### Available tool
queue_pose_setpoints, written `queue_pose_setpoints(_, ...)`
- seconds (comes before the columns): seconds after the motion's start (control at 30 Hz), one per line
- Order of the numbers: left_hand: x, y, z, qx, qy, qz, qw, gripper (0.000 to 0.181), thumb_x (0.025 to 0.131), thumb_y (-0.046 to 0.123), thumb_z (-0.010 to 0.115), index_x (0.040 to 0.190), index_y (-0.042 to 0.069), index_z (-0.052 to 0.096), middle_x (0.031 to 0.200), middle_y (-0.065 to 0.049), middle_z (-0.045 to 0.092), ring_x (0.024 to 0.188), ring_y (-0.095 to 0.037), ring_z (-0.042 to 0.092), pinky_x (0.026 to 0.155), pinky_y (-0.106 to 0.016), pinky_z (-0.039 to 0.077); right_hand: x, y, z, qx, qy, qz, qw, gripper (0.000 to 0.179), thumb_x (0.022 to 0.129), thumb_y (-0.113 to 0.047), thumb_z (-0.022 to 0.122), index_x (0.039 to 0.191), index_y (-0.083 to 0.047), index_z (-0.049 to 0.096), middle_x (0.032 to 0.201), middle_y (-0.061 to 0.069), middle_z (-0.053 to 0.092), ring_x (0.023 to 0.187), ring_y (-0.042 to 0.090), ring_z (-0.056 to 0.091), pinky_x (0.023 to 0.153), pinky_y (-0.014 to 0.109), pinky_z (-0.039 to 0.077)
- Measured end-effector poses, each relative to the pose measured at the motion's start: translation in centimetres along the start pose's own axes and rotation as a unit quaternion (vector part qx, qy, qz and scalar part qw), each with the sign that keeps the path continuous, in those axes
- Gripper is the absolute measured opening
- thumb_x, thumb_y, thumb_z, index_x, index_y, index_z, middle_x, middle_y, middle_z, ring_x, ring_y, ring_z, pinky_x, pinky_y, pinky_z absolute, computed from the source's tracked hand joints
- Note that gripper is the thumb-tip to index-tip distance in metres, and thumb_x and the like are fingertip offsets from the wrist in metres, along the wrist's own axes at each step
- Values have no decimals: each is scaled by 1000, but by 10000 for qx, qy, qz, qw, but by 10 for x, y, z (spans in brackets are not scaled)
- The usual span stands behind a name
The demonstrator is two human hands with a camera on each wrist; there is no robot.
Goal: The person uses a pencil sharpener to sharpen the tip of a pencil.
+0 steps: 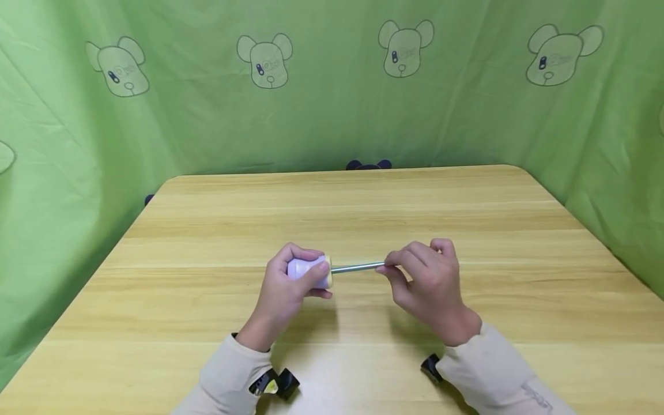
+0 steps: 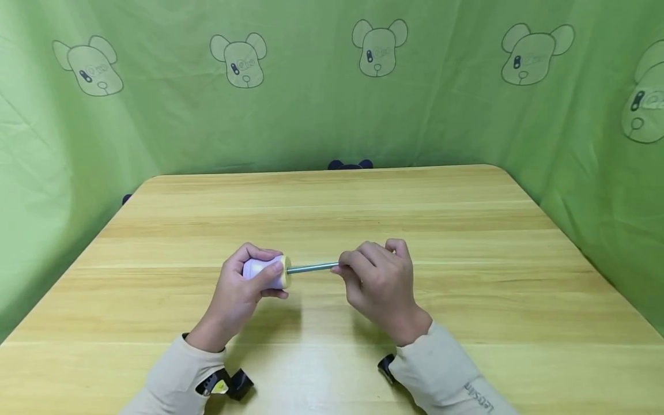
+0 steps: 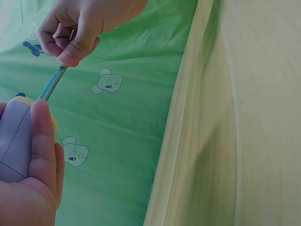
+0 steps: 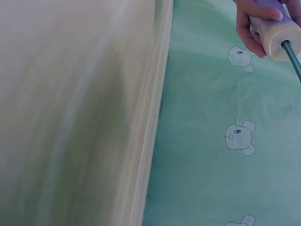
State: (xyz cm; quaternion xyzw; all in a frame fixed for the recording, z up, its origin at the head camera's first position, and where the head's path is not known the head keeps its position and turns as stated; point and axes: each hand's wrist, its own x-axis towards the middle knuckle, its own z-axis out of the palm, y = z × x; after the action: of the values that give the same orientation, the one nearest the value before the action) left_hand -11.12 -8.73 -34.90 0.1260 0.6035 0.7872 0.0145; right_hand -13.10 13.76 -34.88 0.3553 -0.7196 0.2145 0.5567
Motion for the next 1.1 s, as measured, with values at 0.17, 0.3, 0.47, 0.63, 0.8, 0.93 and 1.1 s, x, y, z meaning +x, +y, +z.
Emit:
queue_pose_setpoints(0.17, -1, 0, 0, 84, -18, 64, 9999, 23, 87, -2, 65, 101, -8, 48, 114, -24, 50, 85, -29, 58, 63, -40, 62, -1, -2, 0, -274, -130, 71, 9995, 42, 99, -37, 55, 66, -12, 60, 56, -4, 54, 42, 7, 40, 45, 28, 31)
queue_pose_setpoints(0.3, -1, 0, 0, 155, -74, 149, 9997, 24, 86, -2, 66, 100, -8, 48, 117, -26, 49, 82, -29, 60, 63, -40, 62, -2, -3, -3, -239, -395, 401, 9981, 44, 99, -44, 52, 68, -13, 58, 58, -8, 54, 43, 4, 39, 40, 21, 27)
queue_pose_setpoints(0.47, -2, 0, 0, 254, -188, 246, 9992, 24, 87, -2, 65, 101, -8, 47, 119, -28, 48, 75, -27, 62, 63, -41, 62, 0, -5, -8, -86, -823, 810, 9933, 45, 97, -49, 52, 69, -14, 57, 58, -8, 55, 45, 5, 43, 38, 19, 26)
queue_pose_setpoints(0.63, -3, 1, 0, 387, -270, 411, 9980, 23, 86, -3, 66, 99, -9, 48, 117, -26, 49, 78, -28, 62, 63, -41, 62, 2, -7, -13, 59, -1331, 1213, 9836, 29, 85, -35, 71, 71, -15, 56, 59, -8, 54, 47, 4, 44, 35, 18, 25)
queue_pose_setpoints(0.8, -4, 1, -1, 691, -334, 840, 9935, 21, 82, -6, 68, 94, -8, 51, 113, -24, 52, 78, -28, 62, 59, -41, 61, 4, -9, -16, 422, -1901, 1935, 9616, 30, 71, -15, 84, 72, -18, 54, 59, -11, 54, 49, 3, 47, 38, 21, 29)
queue_pose_setpoints(0.93, -4, -2, -3, 927, -409, 1297, 9864, 19, 79, -7, 69, 89, -6, 53, 109, -24, 54, 77, -29, 62, 58, -41, 61, 9, -11, -19, 650, -2364, 2531, 9359, 29, 74, -11, 83, 73, -18, 55, 61, -12, 52, 51, 3, 45, 41, 23, 33)
queue_pose_setpoints(1.1, -4, -2, -3, 1013, -402, 1298, 9855, 19, 79, -7, 70, 90, -5, 54, 110, -23, 55, 81, -30, 62, 59, -41, 61, 12, -12, -21, 989, -2511, 3027, 9141, 25, 77, -9, 82, 73, -15, 58, 62, -11, 53, 52, 5, 46, 43, 24, 39)
